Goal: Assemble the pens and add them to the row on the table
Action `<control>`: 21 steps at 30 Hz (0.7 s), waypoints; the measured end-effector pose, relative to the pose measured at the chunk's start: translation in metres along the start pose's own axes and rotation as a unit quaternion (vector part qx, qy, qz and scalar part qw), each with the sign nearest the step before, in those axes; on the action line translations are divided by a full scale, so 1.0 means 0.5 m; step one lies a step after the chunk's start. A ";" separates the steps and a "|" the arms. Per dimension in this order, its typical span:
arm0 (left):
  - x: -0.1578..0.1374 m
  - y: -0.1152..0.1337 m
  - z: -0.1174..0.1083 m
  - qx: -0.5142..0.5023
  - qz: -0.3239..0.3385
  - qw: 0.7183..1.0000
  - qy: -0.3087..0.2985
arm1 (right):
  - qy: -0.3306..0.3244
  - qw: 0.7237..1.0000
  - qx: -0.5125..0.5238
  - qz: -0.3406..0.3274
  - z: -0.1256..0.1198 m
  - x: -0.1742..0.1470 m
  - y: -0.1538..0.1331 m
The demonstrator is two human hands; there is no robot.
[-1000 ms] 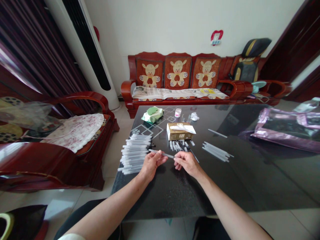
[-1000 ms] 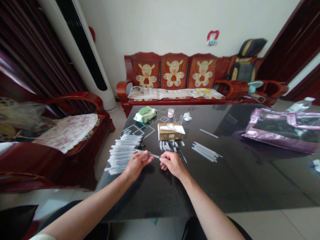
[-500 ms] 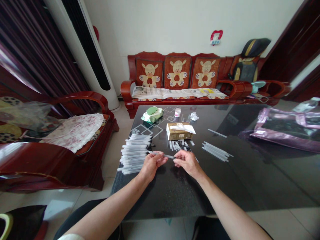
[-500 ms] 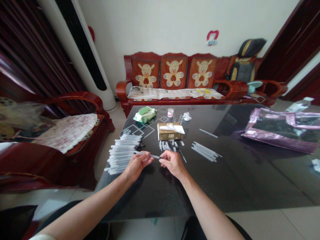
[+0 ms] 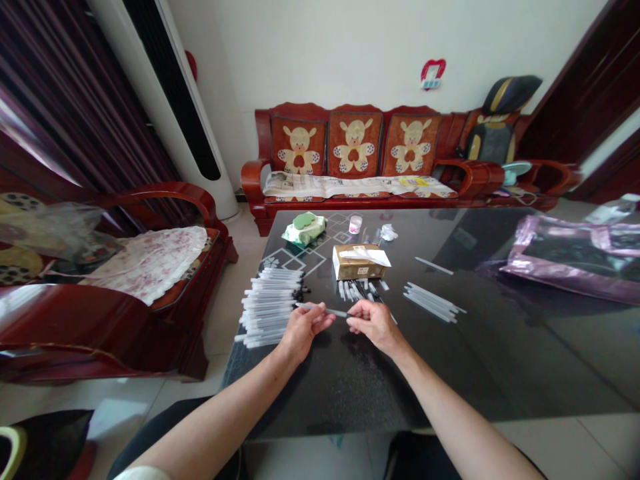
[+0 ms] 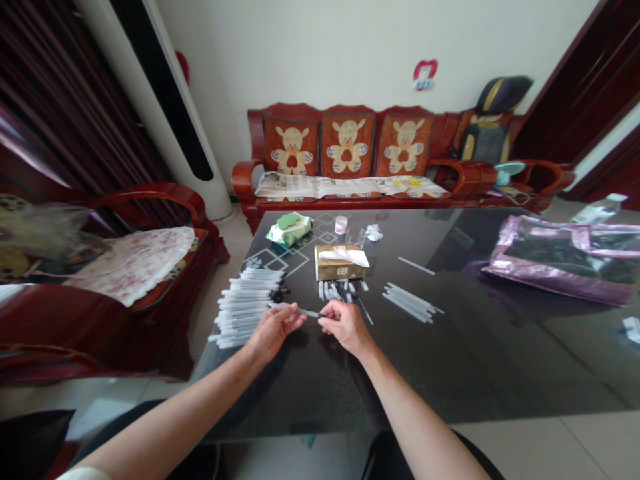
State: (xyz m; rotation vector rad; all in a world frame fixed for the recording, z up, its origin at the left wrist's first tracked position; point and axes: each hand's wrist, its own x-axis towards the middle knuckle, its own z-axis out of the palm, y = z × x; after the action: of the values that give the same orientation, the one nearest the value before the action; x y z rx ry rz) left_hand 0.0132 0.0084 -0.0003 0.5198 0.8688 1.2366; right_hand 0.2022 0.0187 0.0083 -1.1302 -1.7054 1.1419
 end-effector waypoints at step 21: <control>0.000 0.000 -0.001 0.026 -0.017 0.999 0.007 | -0.019 1.000 0.018 0.015 -0.002 0.001 0.003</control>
State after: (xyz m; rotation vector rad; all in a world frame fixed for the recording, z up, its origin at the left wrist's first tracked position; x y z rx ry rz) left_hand 0.0126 0.0084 -0.0007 0.5361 0.9189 1.1897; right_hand 0.2032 0.0195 0.0071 -1.1224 -1.6941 1.2156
